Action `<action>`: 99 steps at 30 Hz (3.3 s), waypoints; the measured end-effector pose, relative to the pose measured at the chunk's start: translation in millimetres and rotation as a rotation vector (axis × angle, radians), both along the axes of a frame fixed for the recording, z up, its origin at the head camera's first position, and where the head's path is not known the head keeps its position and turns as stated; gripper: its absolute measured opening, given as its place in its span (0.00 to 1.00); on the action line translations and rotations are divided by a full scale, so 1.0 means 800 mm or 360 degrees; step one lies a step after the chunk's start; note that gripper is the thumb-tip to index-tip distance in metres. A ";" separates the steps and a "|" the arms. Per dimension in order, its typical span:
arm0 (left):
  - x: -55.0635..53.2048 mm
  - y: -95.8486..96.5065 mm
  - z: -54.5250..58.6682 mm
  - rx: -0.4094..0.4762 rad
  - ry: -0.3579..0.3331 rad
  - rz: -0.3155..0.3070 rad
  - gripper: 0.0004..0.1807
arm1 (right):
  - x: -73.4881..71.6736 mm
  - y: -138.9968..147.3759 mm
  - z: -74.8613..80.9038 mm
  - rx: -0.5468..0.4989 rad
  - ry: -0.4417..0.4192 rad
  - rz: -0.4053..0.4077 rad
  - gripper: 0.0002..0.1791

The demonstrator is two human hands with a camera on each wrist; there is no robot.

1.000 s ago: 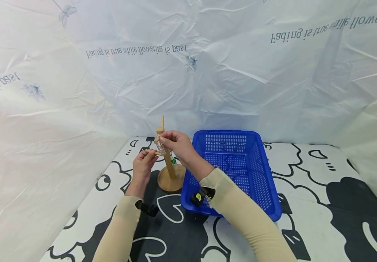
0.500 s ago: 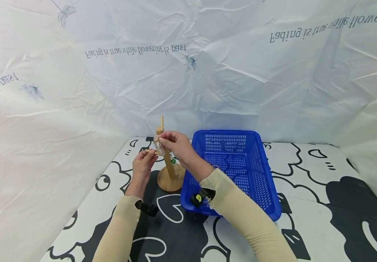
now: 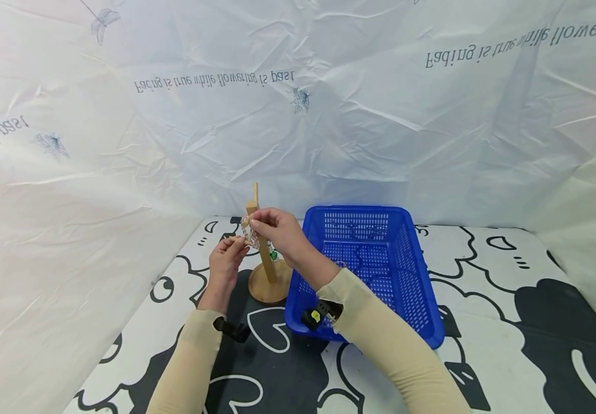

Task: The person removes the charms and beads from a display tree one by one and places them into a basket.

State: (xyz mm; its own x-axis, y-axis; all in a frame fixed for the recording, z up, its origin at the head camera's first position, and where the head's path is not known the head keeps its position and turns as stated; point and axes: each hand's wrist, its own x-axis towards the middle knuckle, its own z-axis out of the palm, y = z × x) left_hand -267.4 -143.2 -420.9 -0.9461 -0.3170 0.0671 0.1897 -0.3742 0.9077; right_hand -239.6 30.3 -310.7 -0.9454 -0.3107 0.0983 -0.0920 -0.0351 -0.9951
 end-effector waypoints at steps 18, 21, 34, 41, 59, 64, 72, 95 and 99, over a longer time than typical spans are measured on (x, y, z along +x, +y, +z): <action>0.000 0.001 -0.001 -0.0018 -0.0043 0.0022 0.03 | 0.009 0.003 0.003 -0.0030 0.0018 0.0045 0.11; 0.000 0.002 -0.001 -0.0018 -0.0031 0.0022 0.02 | 0.010 0.004 0.003 -0.0027 0.0025 0.0053 0.11; -0.001 0.002 -0.002 0.0001 0.0015 0.0001 0.10 | 0.015 0.005 0.008 0.0007 0.0054 0.0077 0.11; -0.001 0.001 0.000 0.0016 0.0019 0.0003 0.10 | 0.017 0.005 0.010 0.0037 0.0056 0.0087 0.11; 0.000 0.002 0.002 0.0031 0.0022 -0.0024 0.02 | 0.026 0.044 0.027 0.0274 0.0162 0.0284 0.13; -0.002 0.000 0.001 0.0025 0.0002 -0.0020 0.03 | 0.024 0.066 0.025 0.0422 0.0163 0.0325 0.11; -0.002 0.000 0.000 0.0040 -0.0021 -0.0023 0.03 | 0.008 0.103 0.017 0.0634 0.0105 0.0320 0.11; -0.005 0.002 0.000 -0.0007 -0.0050 -0.0017 0.07 | -0.046 0.156 -0.044 0.0694 -0.0047 0.0190 0.17; -0.006 0.002 0.001 0.0000 -0.0046 -0.0013 0.06 | -0.056 0.159 -0.060 0.0712 -0.0028 0.0153 0.19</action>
